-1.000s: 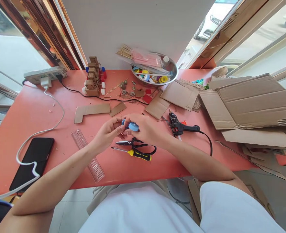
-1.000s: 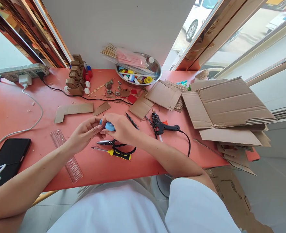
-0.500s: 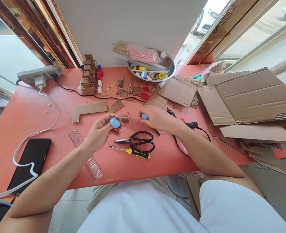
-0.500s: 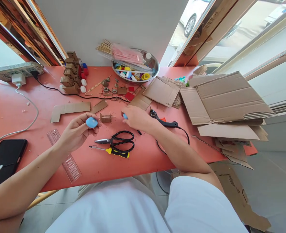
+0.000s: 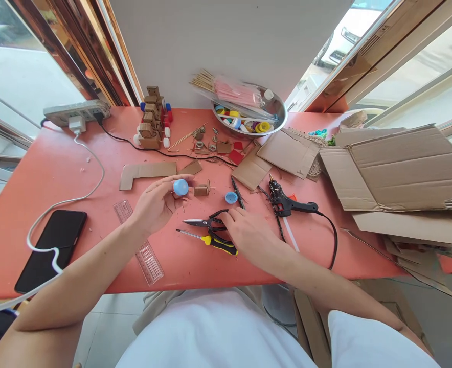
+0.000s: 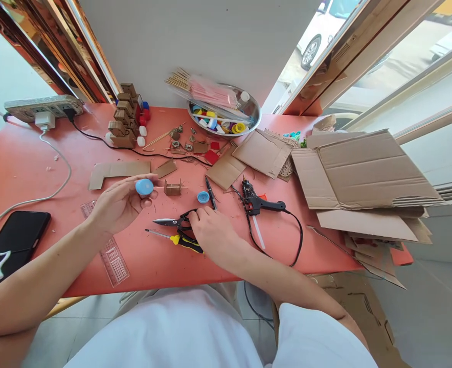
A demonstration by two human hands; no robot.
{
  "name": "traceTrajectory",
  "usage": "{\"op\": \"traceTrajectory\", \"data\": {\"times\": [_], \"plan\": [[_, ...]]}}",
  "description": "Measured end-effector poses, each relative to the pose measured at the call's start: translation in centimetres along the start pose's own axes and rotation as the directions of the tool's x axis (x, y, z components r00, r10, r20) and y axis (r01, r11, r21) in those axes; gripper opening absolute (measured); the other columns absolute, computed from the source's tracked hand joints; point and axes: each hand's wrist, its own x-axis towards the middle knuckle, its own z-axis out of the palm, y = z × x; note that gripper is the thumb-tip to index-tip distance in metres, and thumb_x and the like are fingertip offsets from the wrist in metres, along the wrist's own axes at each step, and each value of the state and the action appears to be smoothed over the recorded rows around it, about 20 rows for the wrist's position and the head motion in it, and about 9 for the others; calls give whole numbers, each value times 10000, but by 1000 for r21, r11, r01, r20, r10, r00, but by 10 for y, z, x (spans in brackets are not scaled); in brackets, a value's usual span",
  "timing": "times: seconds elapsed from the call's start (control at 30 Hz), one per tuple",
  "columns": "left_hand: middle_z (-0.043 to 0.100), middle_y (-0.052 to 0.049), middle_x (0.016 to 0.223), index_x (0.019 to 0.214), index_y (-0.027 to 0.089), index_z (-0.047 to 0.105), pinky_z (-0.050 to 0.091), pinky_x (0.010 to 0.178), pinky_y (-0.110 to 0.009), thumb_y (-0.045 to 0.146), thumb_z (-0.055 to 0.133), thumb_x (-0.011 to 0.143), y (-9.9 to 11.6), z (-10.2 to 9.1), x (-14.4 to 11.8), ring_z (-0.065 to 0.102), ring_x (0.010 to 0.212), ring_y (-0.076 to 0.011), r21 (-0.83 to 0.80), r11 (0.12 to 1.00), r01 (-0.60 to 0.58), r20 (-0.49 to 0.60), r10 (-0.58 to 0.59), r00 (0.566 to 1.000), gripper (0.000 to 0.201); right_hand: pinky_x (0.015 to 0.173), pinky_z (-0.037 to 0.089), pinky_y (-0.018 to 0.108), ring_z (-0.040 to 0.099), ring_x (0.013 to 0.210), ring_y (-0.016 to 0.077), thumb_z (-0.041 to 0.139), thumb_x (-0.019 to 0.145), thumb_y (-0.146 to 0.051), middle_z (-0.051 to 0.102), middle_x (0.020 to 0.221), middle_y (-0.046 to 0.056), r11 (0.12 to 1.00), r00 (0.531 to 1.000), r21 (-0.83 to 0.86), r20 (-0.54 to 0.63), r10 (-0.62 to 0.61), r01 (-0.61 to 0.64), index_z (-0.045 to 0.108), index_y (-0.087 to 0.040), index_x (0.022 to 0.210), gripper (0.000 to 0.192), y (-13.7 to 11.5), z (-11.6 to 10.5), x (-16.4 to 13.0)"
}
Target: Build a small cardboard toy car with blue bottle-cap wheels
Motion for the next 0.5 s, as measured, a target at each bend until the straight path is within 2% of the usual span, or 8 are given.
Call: {"op": "traceTrajectory", "data": {"times": [0.13,0.2,0.27,0.33,0.4,0.47,0.5], "plan": [[694,-56,761,841,122,752,413,380,-170,293,648,961,10,5,-1,560,522,-98,-165,986,26,-42,-33,999,234,741,531,333,775,972,293,629,958,-69,803,1019,137,989,982,27,125,140,-144,690,-187,1049,162,-1,-15,3],[656,-30,718,838,129,733,379,356,-173,370,673,1000,16,4,-2,525,488,-91,-207,978,2,-59,-14,998,297,723,505,317,761,936,265,633,962,-111,797,1000,105,971,977,155,139,163,-184,644,-205,957,96,3,-25,-5],[669,-26,739,861,136,728,406,383,-168,384,684,1020,19,1,-1,541,503,-87,-227,974,-27,-87,8,996,298,672,480,294,717,838,215,628,972,-186,761,917,57,906,987,391,79,141,-161,578,-228,906,93,9,-32,-15],[719,-41,814,898,141,731,487,468,-158,324,676,1032,19,-4,1,606,570,-86,-237,970,-53,-126,23,992,233,589,456,279,622,669,166,588,1031,-410,662,787,4,738,994,673,-38,101,-49,523,-248,926,204,14,-34,-21],[758,-56,889,940,142,740,589,617,-177,233,647,1033,17,-7,2,686,665,-99,-238,968,-76,-158,38,987,160,528,447,279,556,578,140,524,1022,-689,608,775,-13,502,989,861,-135,63,85,476,-262,941,437,14,-34,-20],[774,-65,914,957,139,747,659,800,-248,154,608,1018,16,-5,4,757,775,-134,-223,970,-95,-165,59,985,152,509,459,288,555,557,132,513,943,-858,638,844,6,333,975,924,-215,48,188,452,-269,957,593,8,-32,-14],[777,-66,907,943,137,746,671,875,-288,127,589,1013,16,-1,5,782,819,-152,-215,971,-102,-164,67,984,172,516,472,295,563,562,133,526,920,-882,665,891,22,303,966,926,-254,50,227,453,-270,973,618,4,-32,-9]]}}
